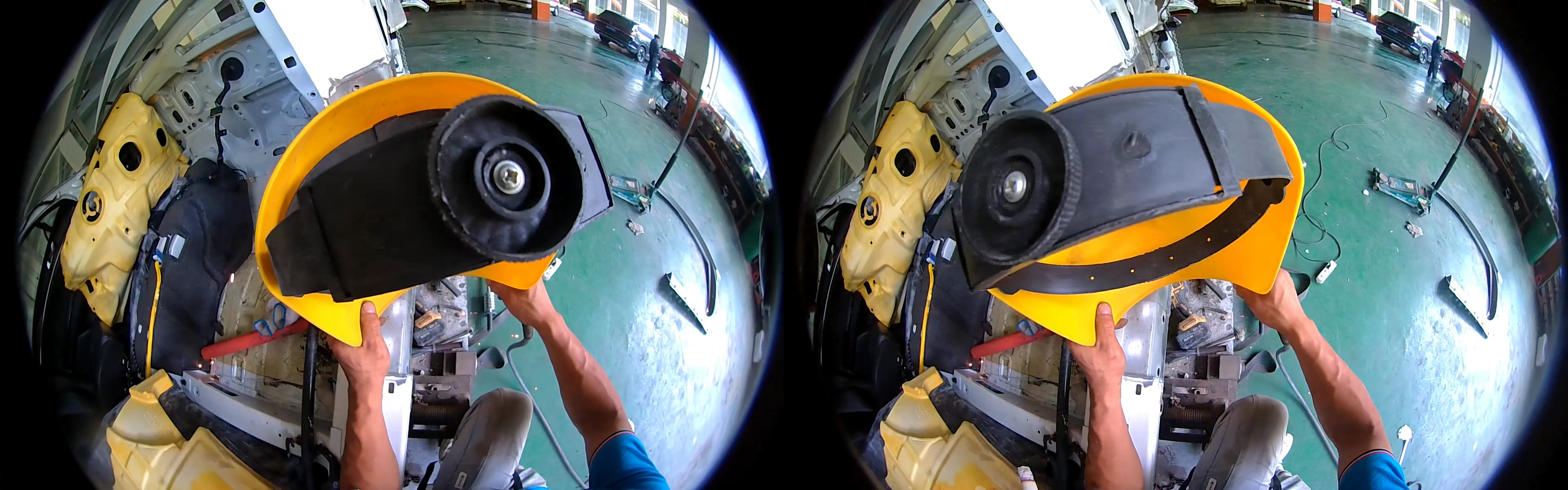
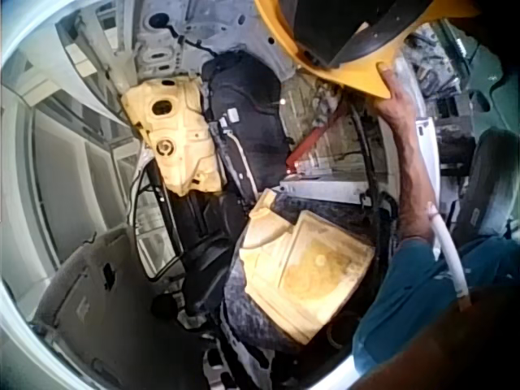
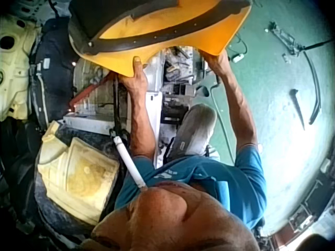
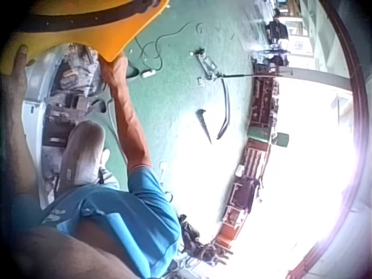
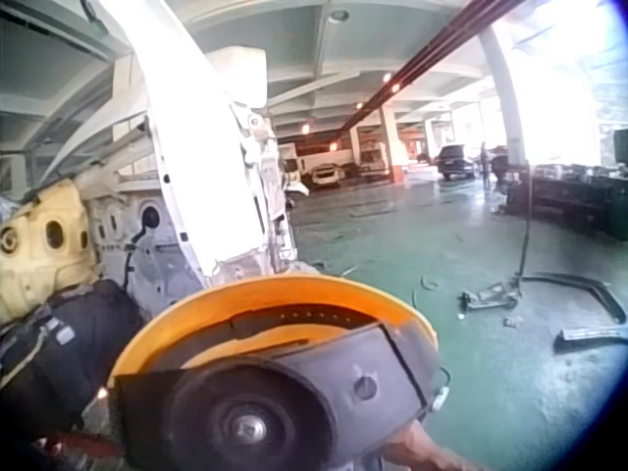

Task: The person welds a section of a car frame using a welding torch and filler rod. They repeatedly put on and remove a yellow welding mask while working on the same seam area.

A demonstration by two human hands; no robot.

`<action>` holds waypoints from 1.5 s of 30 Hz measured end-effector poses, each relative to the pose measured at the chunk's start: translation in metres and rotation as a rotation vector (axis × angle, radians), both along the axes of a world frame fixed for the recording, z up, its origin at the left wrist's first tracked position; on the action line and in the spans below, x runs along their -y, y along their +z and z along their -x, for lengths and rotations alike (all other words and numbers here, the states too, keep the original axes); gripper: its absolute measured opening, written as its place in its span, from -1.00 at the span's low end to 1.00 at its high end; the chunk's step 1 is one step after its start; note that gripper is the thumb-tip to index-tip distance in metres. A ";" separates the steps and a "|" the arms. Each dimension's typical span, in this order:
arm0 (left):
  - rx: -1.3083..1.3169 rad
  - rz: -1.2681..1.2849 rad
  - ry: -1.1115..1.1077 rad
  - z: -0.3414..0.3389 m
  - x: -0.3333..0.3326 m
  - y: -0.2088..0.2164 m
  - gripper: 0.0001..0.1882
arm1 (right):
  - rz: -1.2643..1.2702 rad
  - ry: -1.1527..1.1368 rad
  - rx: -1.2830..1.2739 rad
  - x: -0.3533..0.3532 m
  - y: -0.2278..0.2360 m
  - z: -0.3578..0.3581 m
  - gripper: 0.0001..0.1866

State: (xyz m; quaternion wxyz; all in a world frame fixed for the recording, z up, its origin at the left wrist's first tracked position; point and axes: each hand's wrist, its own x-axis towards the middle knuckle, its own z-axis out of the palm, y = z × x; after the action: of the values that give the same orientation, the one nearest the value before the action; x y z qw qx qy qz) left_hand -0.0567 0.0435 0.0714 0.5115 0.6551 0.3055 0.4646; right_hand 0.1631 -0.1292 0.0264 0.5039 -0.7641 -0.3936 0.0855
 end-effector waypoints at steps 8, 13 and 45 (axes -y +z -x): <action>-0.021 0.002 0.000 -0.001 0.001 -0.001 -0.58 | -0.035 -0.032 -0.032 0.003 0.000 0.001 -0.75; -0.027 0.002 0.004 0.000 0.001 -0.001 -0.58 | -0.051 -0.007 0.016 -0.002 -0.001 0.001 -0.75; 0.024 -0.026 0.012 -0.004 0.001 -0.001 -0.66 | 0.046 0.005 0.038 -0.002 0.007 0.001 -0.77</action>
State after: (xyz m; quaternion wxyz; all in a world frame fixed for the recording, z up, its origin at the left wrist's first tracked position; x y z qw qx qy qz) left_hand -0.0530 0.0424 0.0708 0.5036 0.6543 0.2974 0.4794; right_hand 0.1622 -0.1267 0.0336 0.4783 -0.7760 -0.4031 0.0812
